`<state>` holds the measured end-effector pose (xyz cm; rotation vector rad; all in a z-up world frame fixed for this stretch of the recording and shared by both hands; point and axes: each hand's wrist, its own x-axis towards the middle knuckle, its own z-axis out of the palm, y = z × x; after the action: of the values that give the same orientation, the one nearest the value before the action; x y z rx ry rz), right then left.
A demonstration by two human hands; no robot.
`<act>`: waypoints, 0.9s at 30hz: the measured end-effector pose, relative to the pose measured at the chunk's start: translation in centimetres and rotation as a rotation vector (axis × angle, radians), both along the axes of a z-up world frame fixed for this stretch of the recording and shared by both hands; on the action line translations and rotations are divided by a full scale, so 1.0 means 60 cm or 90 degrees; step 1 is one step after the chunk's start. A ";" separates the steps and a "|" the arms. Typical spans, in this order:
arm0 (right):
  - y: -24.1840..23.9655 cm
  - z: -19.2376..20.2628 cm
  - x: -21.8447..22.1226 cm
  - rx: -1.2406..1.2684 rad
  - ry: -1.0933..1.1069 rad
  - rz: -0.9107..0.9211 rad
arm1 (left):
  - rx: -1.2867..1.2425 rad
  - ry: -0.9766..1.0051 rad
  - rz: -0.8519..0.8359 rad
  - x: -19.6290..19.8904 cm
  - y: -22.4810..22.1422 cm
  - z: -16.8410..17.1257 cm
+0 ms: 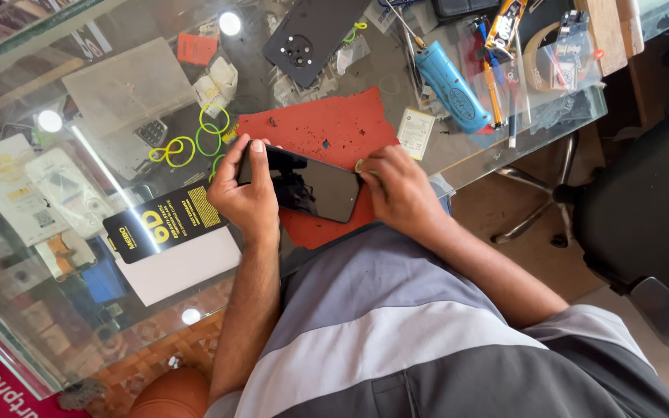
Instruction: The person cleans the exterior of a smartphone with a cloth and liquid, then uses a prying tool to remove the back cover, exposing the internal components. The person then uses a screwdriver to remove screws from the internal frame.
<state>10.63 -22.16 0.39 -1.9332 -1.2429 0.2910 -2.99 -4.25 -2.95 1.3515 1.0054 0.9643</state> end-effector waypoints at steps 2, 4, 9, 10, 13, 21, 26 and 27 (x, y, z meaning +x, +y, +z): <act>0.002 0.003 -0.006 -0.007 -0.051 0.028 | 0.020 -0.003 -0.012 0.002 0.002 -0.001; -0.006 0.009 -0.006 -0.006 -0.037 0.046 | 0.034 0.023 -0.017 -0.001 0.003 -0.003; 0.006 0.016 -0.006 0.004 -0.019 0.054 | 0.069 0.035 -0.019 -0.001 0.004 -0.006; 0.011 0.016 -0.004 0.014 -0.013 0.068 | 0.087 0.045 -0.020 0.000 0.006 -0.006; 0.017 0.009 0.000 0.032 -0.013 0.126 | 0.041 0.039 -0.020 -0.002 0.004 -0.009; 0.012 0.006 -0.001 0.006 -0.040 0.127 | 0.051 0.043 -0.011 0.001 0.004 -0.011; 0.000 0.018 0.001 0.019 -0.056 0.117 | 0.048 0.027 -0.007 0.000 0.003 -0.009; 0.003 0.018 0.001 0.005 -0.058 0.117 | 0.058 0.031 -0.007 0.001 0.004 -0.010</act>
<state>10.71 -21.98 1.46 -1.8457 -1.4831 0.2932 -2.96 -4.02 -3.53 1.4603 1.0000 0.9823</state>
